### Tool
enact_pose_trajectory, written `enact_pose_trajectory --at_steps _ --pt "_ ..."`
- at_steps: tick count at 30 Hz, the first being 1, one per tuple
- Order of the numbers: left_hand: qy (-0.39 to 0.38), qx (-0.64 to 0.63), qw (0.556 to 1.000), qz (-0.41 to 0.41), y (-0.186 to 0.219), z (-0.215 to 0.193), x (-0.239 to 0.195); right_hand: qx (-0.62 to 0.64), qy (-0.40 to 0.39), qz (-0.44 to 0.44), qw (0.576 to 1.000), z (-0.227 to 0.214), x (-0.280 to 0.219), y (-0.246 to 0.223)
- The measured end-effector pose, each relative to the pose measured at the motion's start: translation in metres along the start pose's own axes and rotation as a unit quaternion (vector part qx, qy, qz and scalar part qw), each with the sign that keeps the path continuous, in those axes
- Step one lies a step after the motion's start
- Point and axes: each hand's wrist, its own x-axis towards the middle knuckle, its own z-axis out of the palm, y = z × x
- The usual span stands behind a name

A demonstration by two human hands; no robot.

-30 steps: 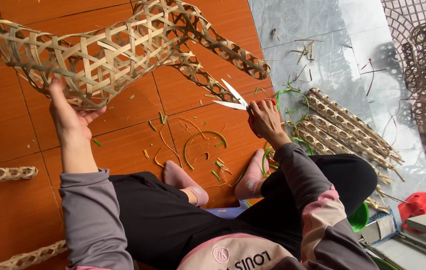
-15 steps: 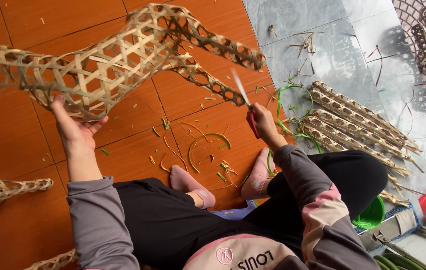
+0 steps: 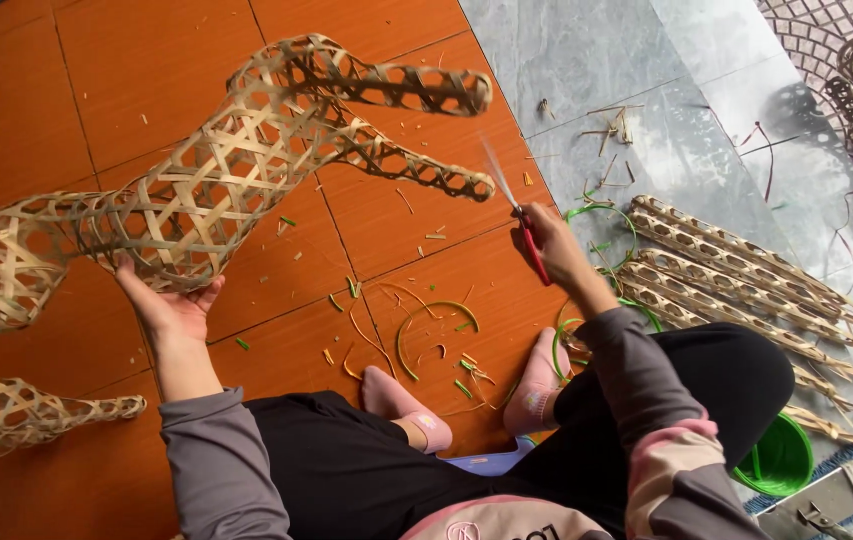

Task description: Weaving and trimming bamboo strips to assemble a decorative wicker animal structure

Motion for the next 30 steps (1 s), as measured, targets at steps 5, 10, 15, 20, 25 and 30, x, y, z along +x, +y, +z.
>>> enact_pose_trajectory --at_steps 5,10,15,20,25,30 --pt "-0.009 0.044 0.997 0.064 0.007 0.008 -0.017 -0.532 -0.130 -0.096 0.831 -0.050 0.023 -0.068" --pt "0.005 0.080 0.994 0.080 -0.001 0.018 -0.020 -0.615 -0.143 -0.136 0.764 -0.067 0.036 -0.082" --pt "0.028 0.049 0.987 0.148 -0.032 0.017 0.000 -0.634 -0.186 -0.031 0.750 -0.048 0.040 -0.093" --pt "0.056 0.098 0.969 0.219 -0.048 0.024 0.009 -0.619 -0.169 -0.030 0.767 -0.032 0.042 -0.038" --pt "0.058 0.115 0.965 0.230 -0.045 0.027 -0.002 -0.582 -0.181 -0.039 0.791 -0.035 0.049 -0.017" --pt "0.040 0.119 0.968 0.218 -0.042 0.026 0.001 -0.576 -0.213 -0.013 0.789 -0.034 0.049 -0.016"
